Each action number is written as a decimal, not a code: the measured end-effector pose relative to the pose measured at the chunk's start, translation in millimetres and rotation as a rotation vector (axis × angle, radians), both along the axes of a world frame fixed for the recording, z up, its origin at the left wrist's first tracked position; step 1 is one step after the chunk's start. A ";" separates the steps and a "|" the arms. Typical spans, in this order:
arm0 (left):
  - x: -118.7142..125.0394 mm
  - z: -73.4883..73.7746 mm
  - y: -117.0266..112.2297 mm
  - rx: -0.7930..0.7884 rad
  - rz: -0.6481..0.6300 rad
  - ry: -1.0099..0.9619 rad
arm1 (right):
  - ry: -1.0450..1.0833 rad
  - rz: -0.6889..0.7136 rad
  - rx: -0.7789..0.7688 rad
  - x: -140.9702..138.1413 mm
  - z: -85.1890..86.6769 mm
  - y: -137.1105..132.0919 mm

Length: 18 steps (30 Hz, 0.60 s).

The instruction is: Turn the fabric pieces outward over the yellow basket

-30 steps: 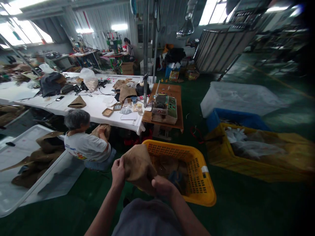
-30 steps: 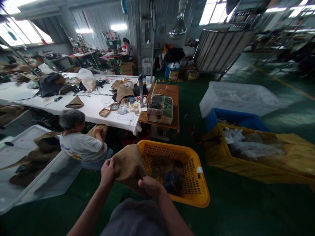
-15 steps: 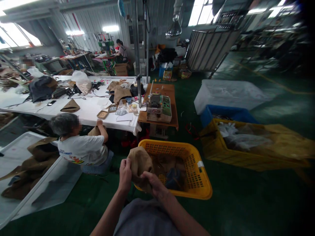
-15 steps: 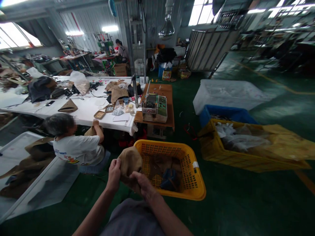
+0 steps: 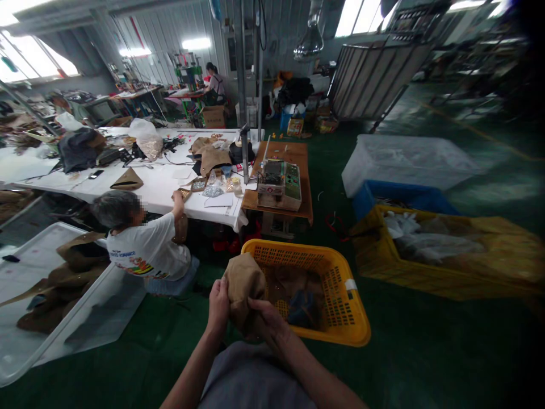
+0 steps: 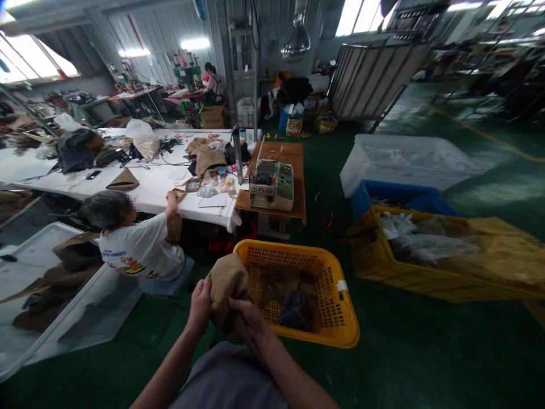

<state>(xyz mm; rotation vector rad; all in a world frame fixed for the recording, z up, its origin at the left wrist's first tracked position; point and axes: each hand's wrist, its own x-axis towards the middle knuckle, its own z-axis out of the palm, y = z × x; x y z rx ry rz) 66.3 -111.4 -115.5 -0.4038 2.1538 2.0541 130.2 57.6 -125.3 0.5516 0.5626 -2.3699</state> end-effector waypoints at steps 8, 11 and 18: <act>15.7 26.5 -5.7 0.327 -0.195 -0.088 | 0.031 -0.151 0.029 -11.2 -4.8 10.6; 31.1 23.5 3.2 0.210 -0.265 -0.029 | 0.052 -0.179 0.093 -12.7 -16.8 16.6; 9.8 37.5 6.2 -0.128 -0.309 0.298 | 0.007 -0.304 0.093 -18.6 4.3 24.5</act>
